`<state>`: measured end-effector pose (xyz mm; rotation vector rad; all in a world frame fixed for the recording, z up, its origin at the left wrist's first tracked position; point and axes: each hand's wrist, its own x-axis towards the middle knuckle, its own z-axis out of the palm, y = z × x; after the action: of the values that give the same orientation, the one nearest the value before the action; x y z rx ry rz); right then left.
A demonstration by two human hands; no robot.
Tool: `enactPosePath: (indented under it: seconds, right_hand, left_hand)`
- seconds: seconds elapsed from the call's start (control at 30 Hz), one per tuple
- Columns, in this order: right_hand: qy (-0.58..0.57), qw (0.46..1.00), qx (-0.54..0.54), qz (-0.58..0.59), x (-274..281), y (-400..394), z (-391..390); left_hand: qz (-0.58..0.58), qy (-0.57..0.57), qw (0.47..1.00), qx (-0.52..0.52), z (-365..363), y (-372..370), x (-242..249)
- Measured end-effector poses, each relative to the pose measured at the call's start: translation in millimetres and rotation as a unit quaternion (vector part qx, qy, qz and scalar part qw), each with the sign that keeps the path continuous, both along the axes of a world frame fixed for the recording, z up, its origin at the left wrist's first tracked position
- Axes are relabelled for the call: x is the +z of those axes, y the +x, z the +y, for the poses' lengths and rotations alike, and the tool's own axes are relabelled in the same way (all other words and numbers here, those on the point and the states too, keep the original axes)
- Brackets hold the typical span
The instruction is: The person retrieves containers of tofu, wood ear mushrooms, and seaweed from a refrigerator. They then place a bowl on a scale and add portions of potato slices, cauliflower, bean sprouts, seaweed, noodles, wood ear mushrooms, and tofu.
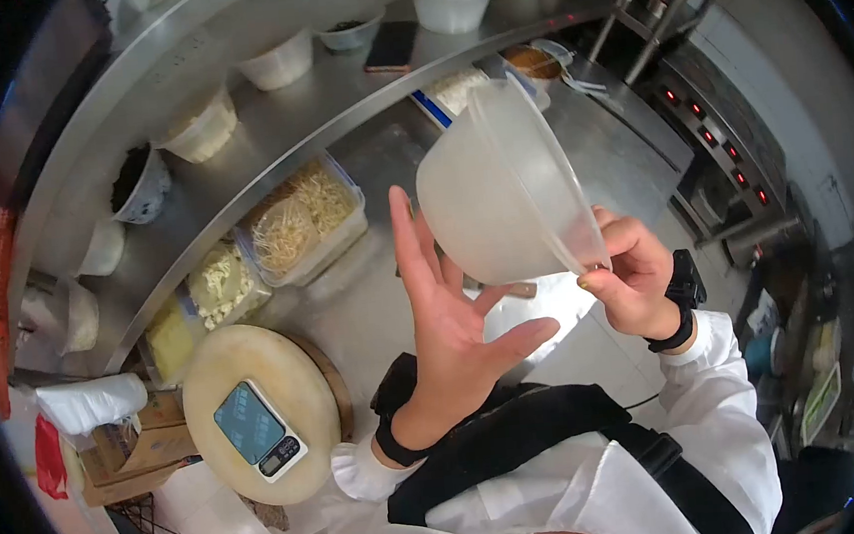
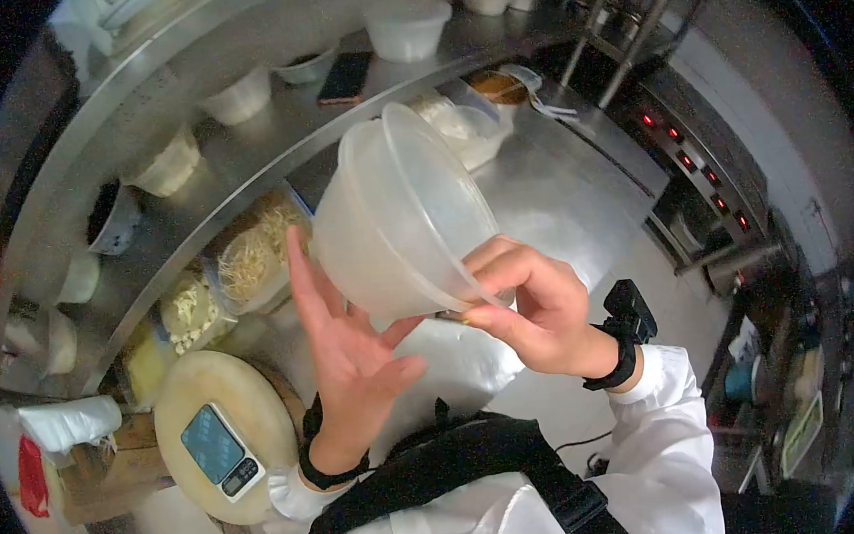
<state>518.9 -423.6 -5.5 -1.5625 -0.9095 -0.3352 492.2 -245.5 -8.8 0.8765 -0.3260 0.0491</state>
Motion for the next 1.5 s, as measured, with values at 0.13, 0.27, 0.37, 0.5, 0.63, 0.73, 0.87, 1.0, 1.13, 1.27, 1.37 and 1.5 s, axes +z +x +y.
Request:
enactPosePath:
  seconds: [0.13,0.27,0.37,0.5,0.63,0.73,0.87,1.0,1.13,1.27,1.37,1.5]
  right_hand:
    - [-0.023,0.999,-0.013,0.034,3.9,-19.2,1.8]
    - [-0.067,0.997,-0.022,0.01,8.9,-41.1,-4.1]
    - [-0.085,0.995,-0.054,0.01,7.1,-52.4,-8.9]
    - [-0.106,0.989,-0.107,0.001,1.7,-54.3,-15.0]
    - [-0.102,0.986,-0.135,-0.014,-0.9,-59.9,-26.4]
    - [-0.114,0.98,-0.159,-0.041,-2.8,-60.2,-36.9]
    - [-0.087,0.987,-0.134,-0.021,-13.1,-45.4,-54.5]
    - [-0.148,0.985,-0.069,-0.055,-29.1,-9.2,-77.6]
    - [-0.184,0.976,0.049,-0.111,-10.3,70.2,-100.3]
    - [-0.162,0.974,-0.11,-0.111,-10.8,231.1,-183.9]
    - [-0.121,0.967,-0.214,-0.062,15.2,383.4,-216.4]
    - [-0.2,0.916,-0.307,-0.163,16.1,575.7,-252.9]
  left_hand:
    - [-0.005,0.066,0.997,0.029,-8.3,-4.8,-6.4]
    - [-0.021,0.087,0.995,0.05,-19.9,-17.5,-7.5]
    - [0.003,0.13,0.991,0.035,-27.6,-23.0,-4.1]
    - [-0.045,0.13,0.989,0.046,-42.2,-14.9,-14.8]
    - [-0.062,0.171,0.982,0.047,-54.7,-14.5,-15.6]
    - [-0.08,0.183,0.979,0.047,-64.3,-12.0,-16.6]
    - [-0.127,0.253,0.951,0.122,-75.8,-1.8,-22.7]
    - [-0.15,0.297,0.927,0.173,-85.8,16.9,-26.0]
    - [-0.039,0.221,0.953,0.205,-96.4,65.2,-51.7]
    - [0.196,0.031,0.975,0.099,-112.8,73.7,-101.8]
    - [0.243,0.014,0.964,0.108,-126.5,63.7,-134.4]
    - [0.342,-0.009,0.908,0.244,-166.1,69.7,-135.4]
